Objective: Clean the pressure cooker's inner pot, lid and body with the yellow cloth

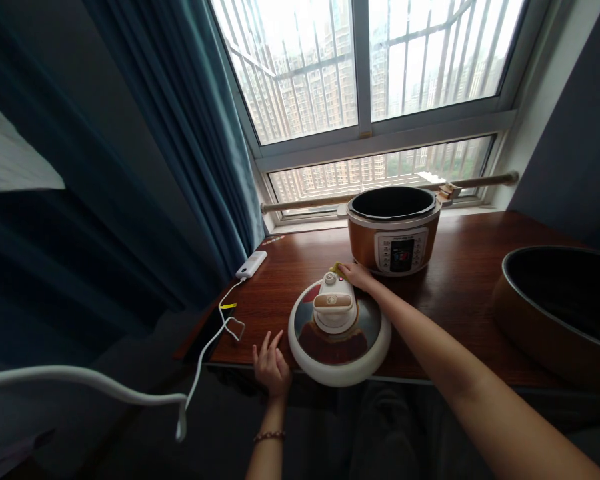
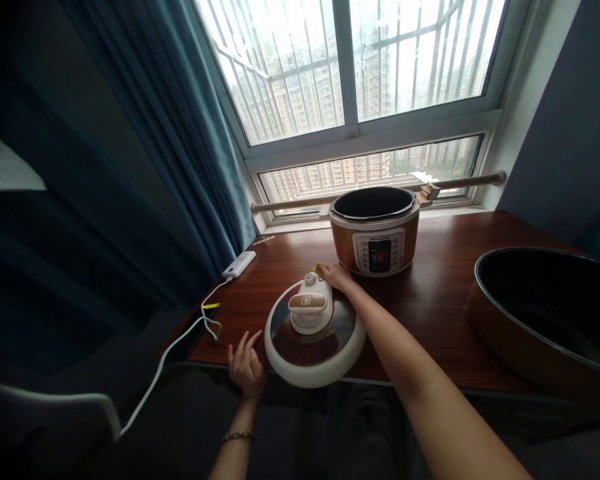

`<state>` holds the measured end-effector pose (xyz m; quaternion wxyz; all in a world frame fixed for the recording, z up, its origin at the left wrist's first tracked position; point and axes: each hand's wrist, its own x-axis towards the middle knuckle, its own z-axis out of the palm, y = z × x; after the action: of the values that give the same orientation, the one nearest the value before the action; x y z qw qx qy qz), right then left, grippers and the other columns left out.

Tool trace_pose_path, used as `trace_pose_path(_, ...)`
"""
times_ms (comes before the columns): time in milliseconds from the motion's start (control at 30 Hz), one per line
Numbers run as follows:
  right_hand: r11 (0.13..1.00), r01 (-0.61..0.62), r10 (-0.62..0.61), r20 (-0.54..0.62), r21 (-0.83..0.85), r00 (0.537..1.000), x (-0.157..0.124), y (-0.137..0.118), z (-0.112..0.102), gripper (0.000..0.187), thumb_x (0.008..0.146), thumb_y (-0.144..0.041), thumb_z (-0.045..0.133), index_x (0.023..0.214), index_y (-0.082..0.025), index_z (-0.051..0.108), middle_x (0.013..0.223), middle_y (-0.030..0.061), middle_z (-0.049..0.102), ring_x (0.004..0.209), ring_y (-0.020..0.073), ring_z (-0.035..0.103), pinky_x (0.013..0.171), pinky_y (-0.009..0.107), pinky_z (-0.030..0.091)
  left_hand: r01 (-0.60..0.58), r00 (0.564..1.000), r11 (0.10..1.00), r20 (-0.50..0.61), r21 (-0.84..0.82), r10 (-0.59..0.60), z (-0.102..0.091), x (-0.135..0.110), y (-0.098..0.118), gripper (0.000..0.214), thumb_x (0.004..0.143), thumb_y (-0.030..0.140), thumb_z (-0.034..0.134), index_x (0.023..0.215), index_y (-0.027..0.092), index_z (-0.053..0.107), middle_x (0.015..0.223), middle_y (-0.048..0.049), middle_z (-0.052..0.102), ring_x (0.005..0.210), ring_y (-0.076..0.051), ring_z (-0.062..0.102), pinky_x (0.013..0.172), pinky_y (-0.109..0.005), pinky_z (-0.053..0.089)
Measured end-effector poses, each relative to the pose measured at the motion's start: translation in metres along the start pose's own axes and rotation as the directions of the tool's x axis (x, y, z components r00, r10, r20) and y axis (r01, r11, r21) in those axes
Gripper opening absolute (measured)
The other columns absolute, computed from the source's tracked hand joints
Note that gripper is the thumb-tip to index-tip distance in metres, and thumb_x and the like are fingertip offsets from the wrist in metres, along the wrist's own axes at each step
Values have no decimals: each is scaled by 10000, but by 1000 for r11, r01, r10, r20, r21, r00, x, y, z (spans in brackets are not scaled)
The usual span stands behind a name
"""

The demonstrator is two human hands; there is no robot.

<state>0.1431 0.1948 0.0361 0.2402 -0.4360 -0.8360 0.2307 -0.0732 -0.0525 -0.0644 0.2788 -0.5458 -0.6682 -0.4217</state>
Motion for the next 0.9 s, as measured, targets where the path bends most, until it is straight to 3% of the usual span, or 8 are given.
trace_pose_path(167,999,33,-33,-77,4,996,-20,19,-21,406,915,-436,329,1022,-198,641,954,74,676,831,189,609,705,247,385,-10,1000,1000,0,-2,10,1,-1,-1,380,861,172,301,1110,144,586,1128,-115,627,1163,-216,499,1071,-460,229)
trace_pose_path(333,987,153,-148,-102,50,984,-57,18,-34,470,931,-448,251,1028,-189,630,909,61,679,795,179,618,718,268,427,11,1000,1000,9,-7,-11,2,-3,-2,392,859,180,295,1130,152,576,1142,-114,621,1182,-216,484,1076,-455,217)
trace_pose_path(467,963,252,-237,-142,101,961,-90,29,-23,393,902,-411,357,1141,-209,596,1170,62,601,1105,211,523,950,349,385,32,999,999,27,-13,-32,2,-4,-1,406,860,189,281,1146,153,567,1139,-112,624,1193,-214,474,1080,-453,198)
trace_pose_path(567,959,193,-134,-270,208,953,-104,46,-11,413,904,-389,336,1205,-211,556,1248,63,548,1192,207,461,1028,402,332,43,998,999,44,-13,-42,2,-4,-2,409,860,196,279,1149,157,566,1141,-110,622,1196,-213,471,1082,-451,192)
trace_pose_path(700,947,109,2,-348,301,938,-118,57,-2,422,904,-385,327,1243,-226,521,1292,47,512,1206,197,453,1036,404,335,38,999,999,34,-12,-37,3,-4,-3,403,862,195,285,1142,156,573,1157,-116,612,1186,-212,479,1078,-453,204)
trace_pose_path(900,985,-4,83,-457,171,886,-169,28,2,386,906,-338,359,1211,-202,552,1252,64,544,1143,221,484,986,412,381,5,1000,1000,8,-18,-4,4,-3,-3,396,863,192,297,1145,154,571,1147,-119,617,1178,-217,486,1074,-459,216)
